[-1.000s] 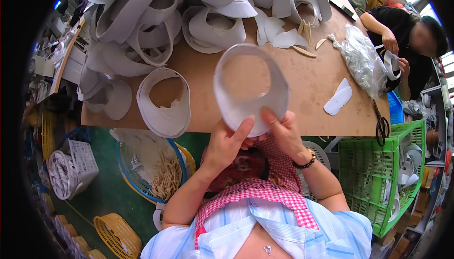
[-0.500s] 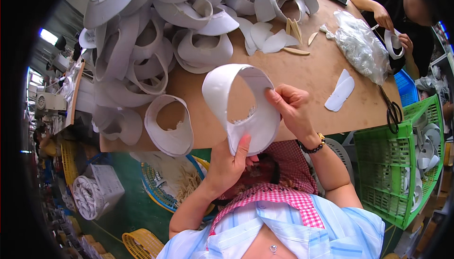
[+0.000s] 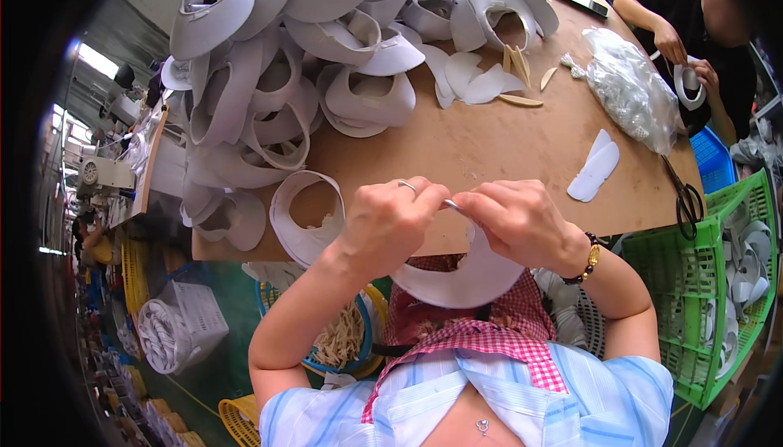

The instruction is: The person assembles white visor pieces by hand, inserting curved support inserts into each visor frame, folding the edges inward, and pressing the seams together.

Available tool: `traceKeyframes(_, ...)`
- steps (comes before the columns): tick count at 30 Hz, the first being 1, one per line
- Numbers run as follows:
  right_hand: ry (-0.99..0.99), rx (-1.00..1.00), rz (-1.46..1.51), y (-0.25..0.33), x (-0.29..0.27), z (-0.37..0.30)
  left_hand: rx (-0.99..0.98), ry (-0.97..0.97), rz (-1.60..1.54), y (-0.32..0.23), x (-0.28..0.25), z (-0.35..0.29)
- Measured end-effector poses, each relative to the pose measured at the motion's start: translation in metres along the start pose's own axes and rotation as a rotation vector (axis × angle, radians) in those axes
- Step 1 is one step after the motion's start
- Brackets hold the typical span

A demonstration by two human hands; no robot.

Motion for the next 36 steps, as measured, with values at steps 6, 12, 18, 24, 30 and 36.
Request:
traceKeyframes(6,-0.056,-0.069,-0.129,0.008,-0.02,-0.015,0.004,-0.019,-0.227,0.008,0.0,0.013)
traceKeyframes(12,-0.226,0.46,0.148,-0.022,-0.029,-0.019,-0.664,0.092,-1.078,0.044,0.043,-0.033)
traceKeyframes(18,0.085,0.286,-0.064,-0.008,-0.024,0.015,-0.695,0.177,-0.65,0.027,0.038,-0.026)
traceKeyframes(24,0.369,0.113,-0.246,-0.014,0.026,0.025,-0.623,0.093,-0.462,0.022,0.034,-0.034)
traceKeyframes(30,0.586,0.138,-0.217,-0.021,0.053,0.048,-0.649,0.233,-0.499,0.032,0.025,-0.05)
traceKeyframes(36,0.658,0.032,-0.166,-0.013,0.094,0.058,-0.614,0.483,-0.251,0.048,0.016,-0.052)
Point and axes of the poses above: each hand's wrist, its own z-axis towards the middle knuckle, its own x-axis out of the palm, y = z × x, the point moved 6 cm from there along z, towards the middle knuckle, and after that the axes turned 3 degrees about z, right-handed, at the moved point
